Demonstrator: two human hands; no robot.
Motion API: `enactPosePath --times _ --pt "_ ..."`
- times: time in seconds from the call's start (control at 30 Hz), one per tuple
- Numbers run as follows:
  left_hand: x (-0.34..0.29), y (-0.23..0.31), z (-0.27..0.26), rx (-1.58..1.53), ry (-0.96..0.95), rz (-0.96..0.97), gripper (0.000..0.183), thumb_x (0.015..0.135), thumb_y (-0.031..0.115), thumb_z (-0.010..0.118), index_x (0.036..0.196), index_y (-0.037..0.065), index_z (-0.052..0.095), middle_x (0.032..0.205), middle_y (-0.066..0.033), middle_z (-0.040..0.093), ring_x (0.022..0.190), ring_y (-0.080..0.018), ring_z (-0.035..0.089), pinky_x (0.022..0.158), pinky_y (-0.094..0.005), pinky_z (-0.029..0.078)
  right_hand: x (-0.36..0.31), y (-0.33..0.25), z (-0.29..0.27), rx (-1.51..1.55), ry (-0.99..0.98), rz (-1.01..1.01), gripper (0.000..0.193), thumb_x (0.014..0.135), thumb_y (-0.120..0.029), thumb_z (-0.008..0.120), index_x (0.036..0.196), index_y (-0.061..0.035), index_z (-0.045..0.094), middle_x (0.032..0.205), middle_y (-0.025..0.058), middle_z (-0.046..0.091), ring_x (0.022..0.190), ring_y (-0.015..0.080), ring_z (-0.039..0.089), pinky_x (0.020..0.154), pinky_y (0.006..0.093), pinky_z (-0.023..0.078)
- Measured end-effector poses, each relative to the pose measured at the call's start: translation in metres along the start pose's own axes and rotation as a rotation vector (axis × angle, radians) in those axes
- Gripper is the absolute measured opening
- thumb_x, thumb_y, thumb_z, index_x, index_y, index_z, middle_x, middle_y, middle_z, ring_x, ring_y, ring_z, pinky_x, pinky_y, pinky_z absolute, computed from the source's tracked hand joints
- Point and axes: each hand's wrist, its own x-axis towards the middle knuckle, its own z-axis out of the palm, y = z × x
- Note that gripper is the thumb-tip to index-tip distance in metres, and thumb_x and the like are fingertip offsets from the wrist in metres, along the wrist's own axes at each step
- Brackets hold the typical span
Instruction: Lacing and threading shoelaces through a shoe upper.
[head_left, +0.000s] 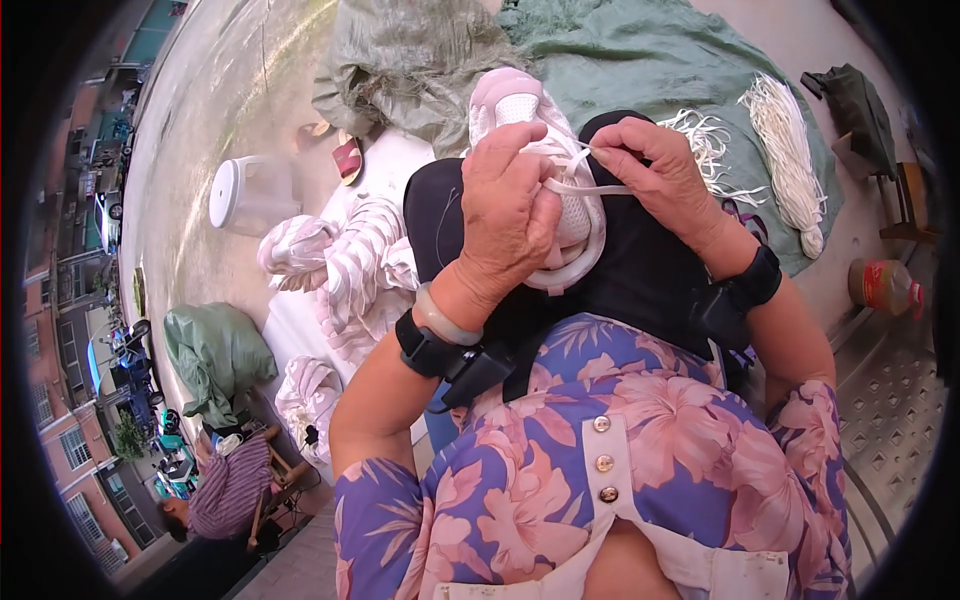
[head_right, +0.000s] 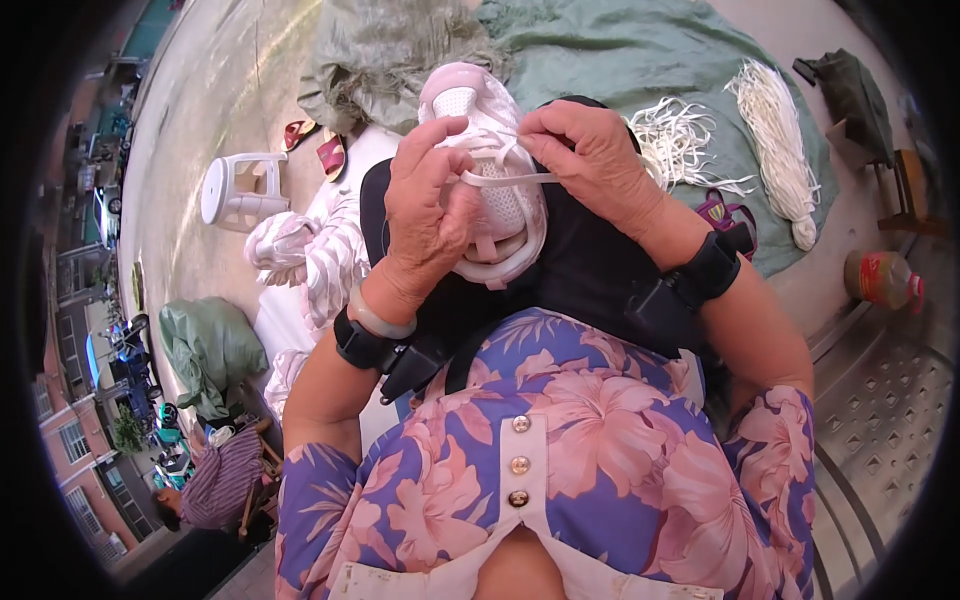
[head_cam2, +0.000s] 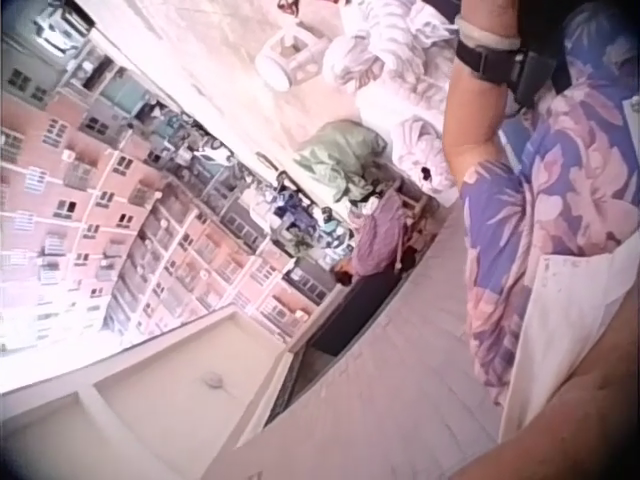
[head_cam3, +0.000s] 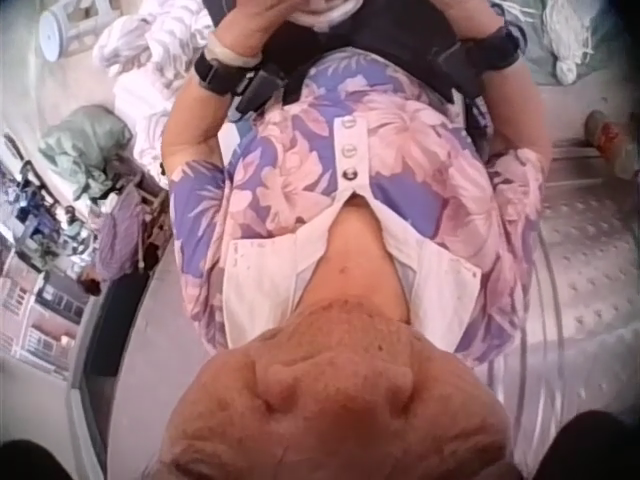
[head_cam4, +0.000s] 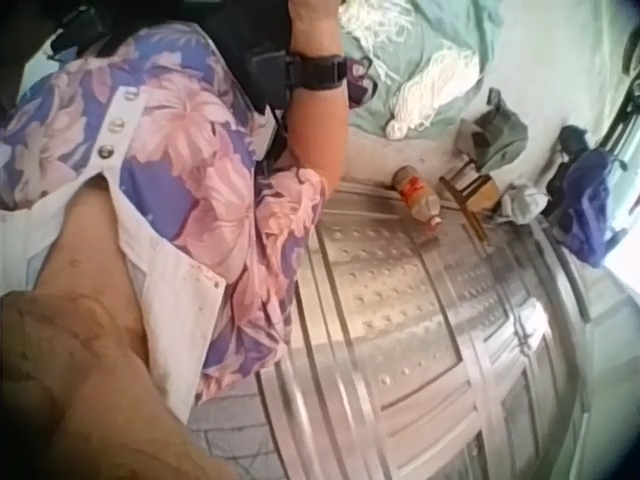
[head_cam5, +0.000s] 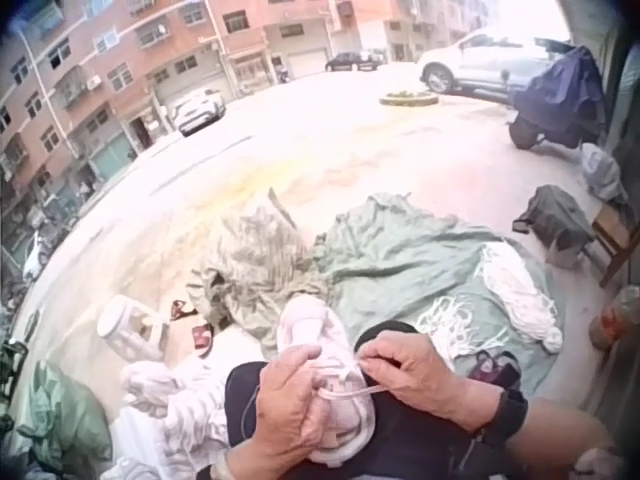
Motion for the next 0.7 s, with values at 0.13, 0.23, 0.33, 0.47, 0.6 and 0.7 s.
enactPosePath --times 0.13,0.23,0.33,0.47,0.6,0.7 --pt "0.003 -0.005 -0.021 -0.019 -0.009 -0.014 0.01 0.08 0.01 0.065 0.087 0.003 0.063 0.097 -0.0118 0.061 0.088 -0.0269 0.057 0.077 -0.0338 0.044 0.005 -0.004 0.012 0.005 -0.04 -0.132 0.008 0.076 -0.008 0.061 0.082 -0.0032 0.063 0.07 0.0116 0.06 0.063 0.0261 0.059 0.059 0.0322 0.046" --pt "0.012 -0.006 -0.027 0.015 -0.001 -0.013 0.008 0.079 0.008 0.067 0.085 0.003 0.066 0.081 -0.0085 0.062 0.073 -0.0224 0.058 0.066 -0.0302 0.045 0.005 -0.005 0.019 -0.077 -0.078 -0.215 0.007 0.075 -0.009 0.061 0.079 -0.0048 0.062 0.071 0.0101 0.06 0.066 0.0288 0.058 0.059 0.0339 0.045" --pt "0.019 -0.003 -0.028 -0.041 -0.039 -0.071 0.007 0.076 0.007 0.064 0.081 0.004 0.066 0.07 -0.0107 0.061 0.065 -0.0245 0.06 0.061 -0.0337 0.044 0.006 -0.008 0.018 -0.158 -0.089 -0.289 0.005 0.073 -0.009 0.06 0.077 -0.0064 0.06 0.07 0.0088 0.056 0.067 0.0291 0.057 0.059 0.0363 0.045" --pt "0.016 -0.004 -0.023 -0.215 0.03 -0.256 0.007 0.077 0.005 0.062 0.082 0.001 0.065 0.071 -0.0131 0.063 0.064 -0.0258 0.062 0.059 -0.0321 0.047 0.004 -0.011 0.02 -0.25 -0.079 -0.37 0.003 0.073 -0.008 0.06 0.075 -0.0072 0.058 0.07 0.0085 0.053 0.067 0.0286 0.057 0.058 0.0371 0.045" --pt "0.014 -0.006 -0.021 -0.216 0.051 -0.271 0.008 0.078 0.003 0.061 0.084 0.0 0.065 0.073 -0.0147 0.065 0.065 -0.0253 0.064 0.059 -0.0304 0.049 0.003 -0.013 0.022 -0.245 -0.061 -0.353 0.005 0.072 -0.007 0.06 0.076 -0.0075 0.059 0.07 0.0083 0.054 0.068 0.0287 0.057 0.058 0.0372 0.045" --pt "0.015 -0.005 -0.022 -0.218 0.059 -0.276 0.008 0.079 0.004 0.061 0.084 0.0 0.065 0.074 -0.0147 0.065 0.065 -0.0251 0.064 0.059 -0.0303 0.049 0.002 -0.012 0.024 -0.247 -0.039 -0.345 0.006 0.072 -0.007 0.061 0.077 -0.0073 0.059 0.071 0.0086 0.054 0.068 0.0289 0.057 0.058 0.0374 0.045"
